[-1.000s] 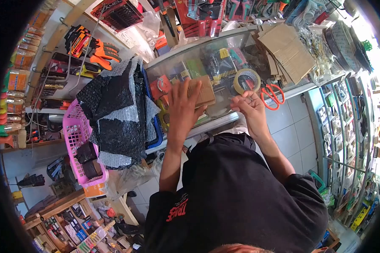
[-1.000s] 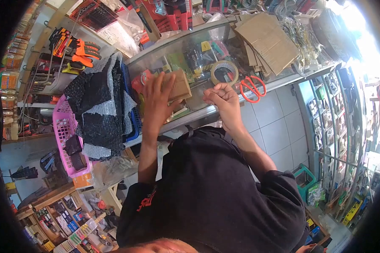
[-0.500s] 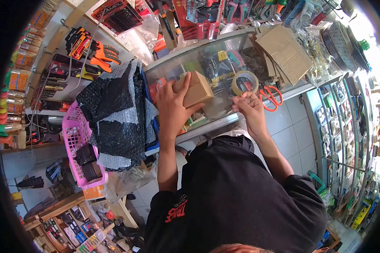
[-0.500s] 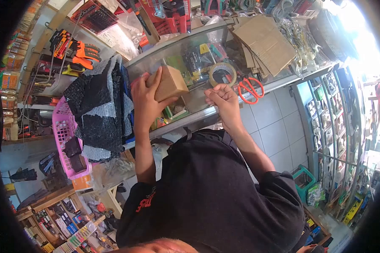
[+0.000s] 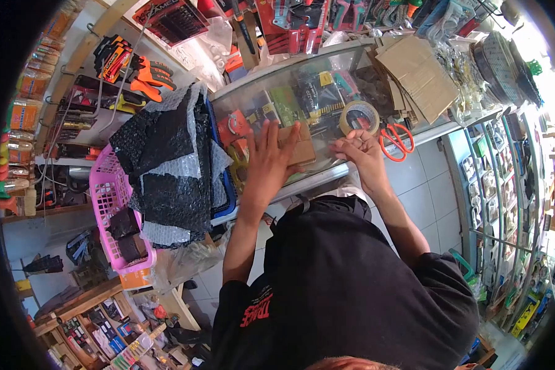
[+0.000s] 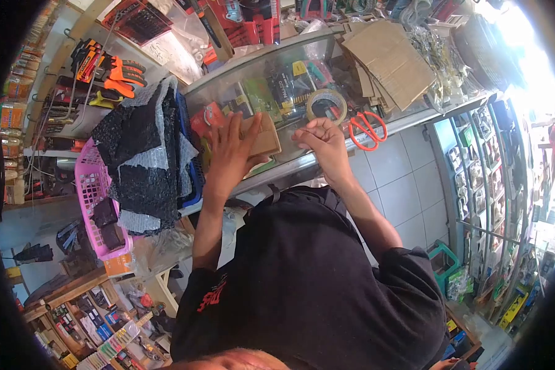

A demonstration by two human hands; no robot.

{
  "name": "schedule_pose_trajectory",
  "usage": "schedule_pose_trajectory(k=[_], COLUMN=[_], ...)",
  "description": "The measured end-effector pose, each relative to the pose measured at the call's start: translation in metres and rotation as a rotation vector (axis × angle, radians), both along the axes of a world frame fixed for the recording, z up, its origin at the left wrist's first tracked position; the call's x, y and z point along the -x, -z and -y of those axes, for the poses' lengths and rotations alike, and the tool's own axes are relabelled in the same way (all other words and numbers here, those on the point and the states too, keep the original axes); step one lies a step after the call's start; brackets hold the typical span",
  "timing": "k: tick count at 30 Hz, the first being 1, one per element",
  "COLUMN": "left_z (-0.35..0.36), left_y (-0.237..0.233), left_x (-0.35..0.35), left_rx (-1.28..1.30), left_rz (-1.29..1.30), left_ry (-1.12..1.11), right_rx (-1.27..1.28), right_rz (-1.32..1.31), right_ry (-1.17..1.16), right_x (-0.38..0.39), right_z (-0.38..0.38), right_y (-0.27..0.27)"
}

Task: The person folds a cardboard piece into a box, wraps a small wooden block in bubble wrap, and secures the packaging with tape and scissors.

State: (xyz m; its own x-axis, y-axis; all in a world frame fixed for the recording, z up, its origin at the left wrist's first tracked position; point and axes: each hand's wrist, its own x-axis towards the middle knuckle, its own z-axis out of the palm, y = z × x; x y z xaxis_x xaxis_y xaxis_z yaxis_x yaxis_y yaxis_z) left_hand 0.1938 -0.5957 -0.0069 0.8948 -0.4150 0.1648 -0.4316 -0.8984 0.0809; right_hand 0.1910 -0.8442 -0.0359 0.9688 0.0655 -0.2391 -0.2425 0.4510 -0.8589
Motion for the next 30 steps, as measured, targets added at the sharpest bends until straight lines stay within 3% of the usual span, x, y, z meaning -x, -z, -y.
schedule_pose_trajectory(k=[4,7,13,18,24,30], left_z=[0.005,0.005,0.021,0.037,0.037,0.033], left_y=[0.01,0.02,0.012,0.027,0.032,0.042], left_x=[0.002,0.008,0.022,0.034,0.032,0.03], left_rx=[0.092,0.016,-0.027,0.133,0.133,0.213], left_rz=[0.023,0.068,0.042,0.068,0.084,0.099], left_ry=[0.004,0.059,-0.064,-0.149,-0.138,-0.117], right_rx=[-0.016,-0.037,-0.037,-0.11,0.045,0.33], right_rz=[0.028,0.051,-0.054,-0.093,0.044,-0.033], right_ry=[-0.05,-0.07,-0.067,-0.059,-0.116,-0.236], right_x=[-0.002,-0.004,0.0,0.004,-0.013,-0.039], right_z=[-0.004,-0.01,-0.018,-0.02,-0.014,-0.016], right_y=[0.007,0.011,0.003,0.003,0.015,-0.011])
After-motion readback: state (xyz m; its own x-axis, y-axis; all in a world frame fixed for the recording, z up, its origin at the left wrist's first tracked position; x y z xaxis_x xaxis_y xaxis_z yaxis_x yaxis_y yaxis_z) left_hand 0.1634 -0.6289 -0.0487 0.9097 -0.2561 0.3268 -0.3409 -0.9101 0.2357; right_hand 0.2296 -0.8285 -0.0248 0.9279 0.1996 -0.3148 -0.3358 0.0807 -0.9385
